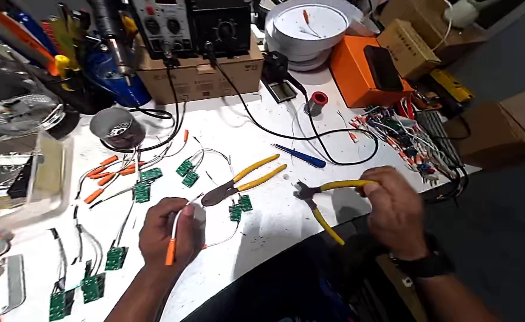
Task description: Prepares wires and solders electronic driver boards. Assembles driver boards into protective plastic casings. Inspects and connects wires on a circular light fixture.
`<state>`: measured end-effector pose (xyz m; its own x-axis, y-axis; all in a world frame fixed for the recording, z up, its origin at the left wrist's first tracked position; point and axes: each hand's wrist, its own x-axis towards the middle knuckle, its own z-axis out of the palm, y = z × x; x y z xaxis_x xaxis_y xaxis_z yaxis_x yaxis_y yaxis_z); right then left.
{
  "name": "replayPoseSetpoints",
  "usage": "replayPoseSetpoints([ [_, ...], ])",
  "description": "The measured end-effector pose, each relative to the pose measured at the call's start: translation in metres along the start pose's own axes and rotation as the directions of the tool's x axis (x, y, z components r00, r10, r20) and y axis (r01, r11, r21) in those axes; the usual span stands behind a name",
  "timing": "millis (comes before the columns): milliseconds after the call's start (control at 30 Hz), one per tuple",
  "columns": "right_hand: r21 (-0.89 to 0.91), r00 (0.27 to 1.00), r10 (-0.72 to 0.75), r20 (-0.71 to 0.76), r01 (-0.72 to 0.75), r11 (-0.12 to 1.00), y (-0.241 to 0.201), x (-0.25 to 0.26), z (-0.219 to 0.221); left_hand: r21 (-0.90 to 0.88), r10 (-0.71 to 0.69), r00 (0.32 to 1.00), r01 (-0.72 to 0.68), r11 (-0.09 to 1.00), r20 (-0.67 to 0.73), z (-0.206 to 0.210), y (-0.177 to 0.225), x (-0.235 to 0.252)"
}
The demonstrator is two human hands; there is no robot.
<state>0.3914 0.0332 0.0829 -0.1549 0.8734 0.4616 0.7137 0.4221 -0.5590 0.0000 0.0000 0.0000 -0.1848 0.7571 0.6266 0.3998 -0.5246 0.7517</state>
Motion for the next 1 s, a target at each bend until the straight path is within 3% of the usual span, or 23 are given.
replayPoseSetpoints([
  [67, 0.027, 0.989, 0.145, -0.042, -0.144, 0.989, 0.029, -0.027, 0.019, 0.028, 0.015, 1.000, -0.014, 0.999, -0.011, -0.002, 0.003, 0.000],
  [133, -0.134, 0.979, 0.206, -0.009, -0.205, 0.970, 0.041, -0.043, 0.027, 0.050, 0.040, 0.999, -0.041, 0.998, 0.013, -0.005, 0.005, -0.002],
  [233, -0.285, 0.990, 0.092, 0.110, -0.057, 0.957, 0.034, -0.053, 0.031, 0.039, 0.070, 0.995, -0.073, 0.997, 0.076, -0.004, 0.006, -0.002],
  [367, -0.280, 0.934, 0.061, 0.352, 0.043, 0.959, 0.005, -0.041, 0.045, -0.017, 0.011, 0.990, -0.008, 1.000, 0.142, -0.004, 0.012, -0.003],
  [533, -0.291, 0.963, -0.118, 0.241, 0.188, 0.938, 0.014, -0.030, 0.065, -0.119, -0.096, 0.989, 0.110, 0.987, 0.116, -0.004, 0.019, 0.000],
  [600, -0.194, 0.979, -0.050, 0.198, 0.089, 0.977, 0.016, -0.030, 0.062, -0.176, -0.176, 0.980, 0.189, 0.966, 0.087, -0.002, 0.024, 0.002],
  [667, 0.137, 0.953, 0.205, 0.224, -0.239, 0.961, 0.012, -0.024, 0.051, -0.265, -0.281, 0.958, 0.287, 0.921, 0.059, -0.003, 0.032, 0.004],
  [700, 0.380, 0.914, 0.299, 0.275, -0.389, 0.839, 0.012, -0.020, 0.046, -0.313, -0.325, 0.945, 0.322, 0.894, 0.043, -0.004, 0.035, 0.005],
  [733, 0.610, 0.877, 0.331, 0.347, -0.479, 0.631, 0.013, -0.019, 0.042, -0.359, -0.357, 0.934, 0.341, 0.869, 0.024, -0.003, 0.039, 0.006],
  [800, 0.834, 0.853, 0.221, 0.472, -0.513, 0.200, 0.008, -0.021, 0.044, -0.423, -0.376, 0.927, 0.335, 0.842, -0.014, 0.004, 0.047, 0.005],
  [867, 0.855, 0.852, 0.075, 0.518, -0.514, -0.065, -0.012, -0.024, 0.053, -0.460, -0.366, 0.930, 0.311, 0.831, -0.033, 0.014, 0.054, 0.000],
  [933, 0.800, 0.822, 0.047, 0.567, -0.537, -0.270, -0.039, -0.027, 0.068, -0.473, -0.363, 0.930, 0.295, 0.830, -0.057, 0.027, 0.062, -0.006],
  [1000, 0.686, 0.745, 0.076, 0.662, -0.562, -0.461, -0.063, -0.030, 0.079, -0.468, -0.338, 0.937, 0.260, 0.845, -0.090, 0.039, 0.069, -0.011],
])
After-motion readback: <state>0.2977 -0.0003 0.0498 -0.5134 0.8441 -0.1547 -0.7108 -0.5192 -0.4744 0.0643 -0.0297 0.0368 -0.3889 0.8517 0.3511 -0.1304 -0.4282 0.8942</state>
